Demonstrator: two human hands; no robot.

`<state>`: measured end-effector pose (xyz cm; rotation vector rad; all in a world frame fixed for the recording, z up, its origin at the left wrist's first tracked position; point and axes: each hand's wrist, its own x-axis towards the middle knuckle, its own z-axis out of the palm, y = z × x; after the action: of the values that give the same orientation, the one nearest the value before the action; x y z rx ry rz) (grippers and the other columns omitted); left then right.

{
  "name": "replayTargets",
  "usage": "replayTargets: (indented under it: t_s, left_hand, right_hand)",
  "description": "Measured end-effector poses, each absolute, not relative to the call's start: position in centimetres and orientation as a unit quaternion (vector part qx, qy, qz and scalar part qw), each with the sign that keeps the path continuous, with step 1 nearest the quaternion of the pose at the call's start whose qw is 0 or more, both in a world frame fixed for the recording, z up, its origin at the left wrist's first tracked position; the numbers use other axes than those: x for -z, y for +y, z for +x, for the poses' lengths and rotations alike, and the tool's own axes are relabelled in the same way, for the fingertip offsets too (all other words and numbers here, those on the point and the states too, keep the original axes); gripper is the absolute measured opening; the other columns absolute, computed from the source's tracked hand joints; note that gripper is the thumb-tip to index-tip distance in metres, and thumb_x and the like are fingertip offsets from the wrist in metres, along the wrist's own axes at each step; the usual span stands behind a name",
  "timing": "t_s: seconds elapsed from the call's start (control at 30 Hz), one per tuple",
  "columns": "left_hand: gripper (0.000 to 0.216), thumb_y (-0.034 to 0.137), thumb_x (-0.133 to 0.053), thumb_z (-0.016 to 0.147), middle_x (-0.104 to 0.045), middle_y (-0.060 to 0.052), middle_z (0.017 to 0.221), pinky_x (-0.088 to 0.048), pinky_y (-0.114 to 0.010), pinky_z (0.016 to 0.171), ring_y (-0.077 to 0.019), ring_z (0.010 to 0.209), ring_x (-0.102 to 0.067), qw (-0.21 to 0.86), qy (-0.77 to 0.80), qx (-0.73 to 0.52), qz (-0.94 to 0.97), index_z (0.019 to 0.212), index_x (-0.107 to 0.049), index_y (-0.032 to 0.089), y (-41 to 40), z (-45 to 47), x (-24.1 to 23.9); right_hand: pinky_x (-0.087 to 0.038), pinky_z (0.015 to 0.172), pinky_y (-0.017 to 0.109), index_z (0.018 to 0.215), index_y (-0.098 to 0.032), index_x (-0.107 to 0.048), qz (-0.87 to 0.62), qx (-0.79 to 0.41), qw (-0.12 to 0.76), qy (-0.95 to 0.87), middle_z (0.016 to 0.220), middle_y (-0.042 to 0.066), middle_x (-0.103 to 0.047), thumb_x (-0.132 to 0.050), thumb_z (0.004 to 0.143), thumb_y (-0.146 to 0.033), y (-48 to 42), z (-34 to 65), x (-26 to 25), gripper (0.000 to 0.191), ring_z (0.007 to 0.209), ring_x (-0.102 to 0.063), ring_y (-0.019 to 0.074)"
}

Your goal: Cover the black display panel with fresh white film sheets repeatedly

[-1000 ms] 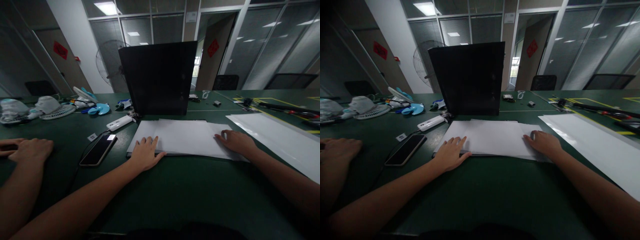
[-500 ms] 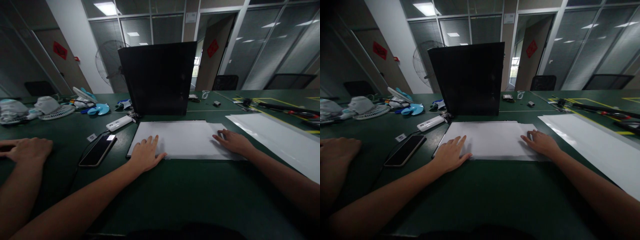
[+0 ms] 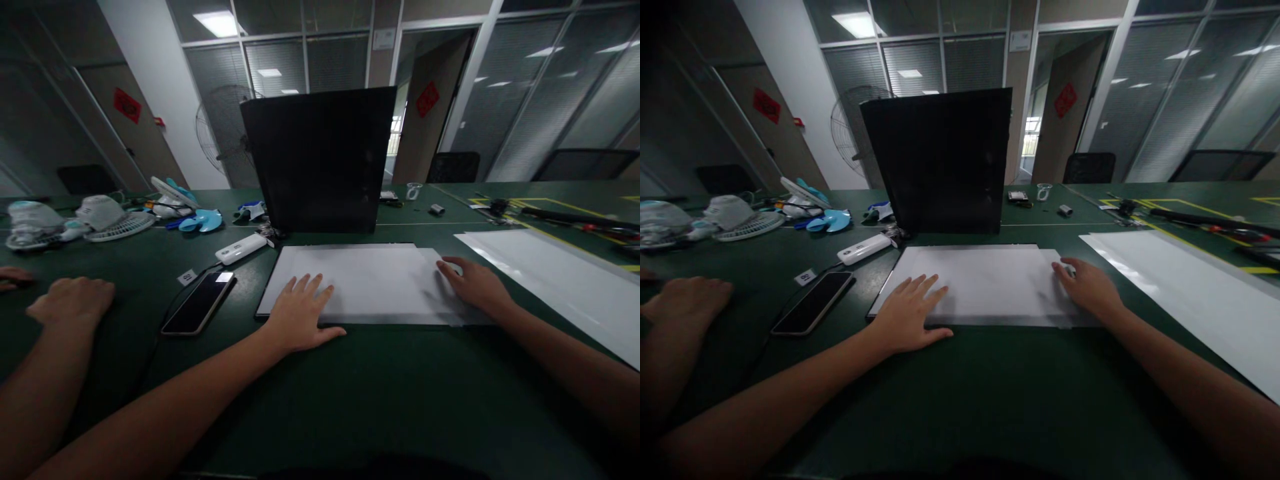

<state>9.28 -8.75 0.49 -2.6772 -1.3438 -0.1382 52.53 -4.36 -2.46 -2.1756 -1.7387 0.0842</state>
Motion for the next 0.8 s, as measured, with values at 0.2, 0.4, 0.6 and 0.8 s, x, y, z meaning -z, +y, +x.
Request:
replayTargets:
  t_s: [0.2,0.4,0.6,0.8]
  left_hand:
    - [0.059,0.056,-0.046,0.102,-0.052,-0.016,0.153,-0.042,-0.052,0.113,-0.0353,0.140,-0.049,0.080,-0.321,0.038,-0.943,0.149,-0.050,0.020,-8.8,9.4,-0.5]
    - [0.040,0.035,-0.048,0.105,-0.063,-0.013,0.141,-0.052,-0.046,0.103,-0.0301,0.128,-0.061,0.138,-0.256,0.053,-0.955,0.140,-0.056,0.018,-8.8,9.5,-0.4]
    - [0.036,0.016,-0.054,0.101,-0.069,-0.012,0.133,-0.059,-0.045,0.091,-0.0296,0.117,-0.067,0.217,-0.197,0.081,-0.953,0.136,-0.059,0.016,-9.1,9.4,-0.3]
    - [0.030,0.013,-0.059,0.099,-0.075,-0.010,0.119,-0.063,-0.037,0.075,-0.0253,0.100,-0.073,0.243,-0.211,0.085,-0.943,0.129,-0.063,0.015,-9.3,9.4,-0.9]
  right_hand:
    - [-0.052,0.085,0.053,0.130,-0.022,-0.069,-0.780,-0.043,0.185,-0.597,0.108,0.015,-0.074,-0.037,0.094,-0.072,-4.0,53.9,2.5,0.070,0.097,-0.068,0.0365]
    - [-0.053,0.094,0.047,0.123,-0.021,-0.072,-0.744,-0.088,0.281,-0.599,0.120,0.011,-0.073,-0.051,0.093,-0.054,-3.5,54.1,2.8,0.049,0.104,-0.069,0.0304]
    - [-0.058,0.093,0.043,0.132,-0.023,-0.064,-0.683,-0.137,0.375,-0.611,0.123,0.007,-0.073,-0.051,0.094,-0.053,-3.0,53.9,3.4,0.050,0.107,-0.071,0.0250]
    - [-0.056,0.099,0.044,0.128,-0.022,-0.065,-0.671,-0.124,0.381,-0.624,0.123,0.009,-0.073,-0.057,0.091,-0.049,-3.1,53.8,3.9,0.046,0.108,-0.070,0.0248]
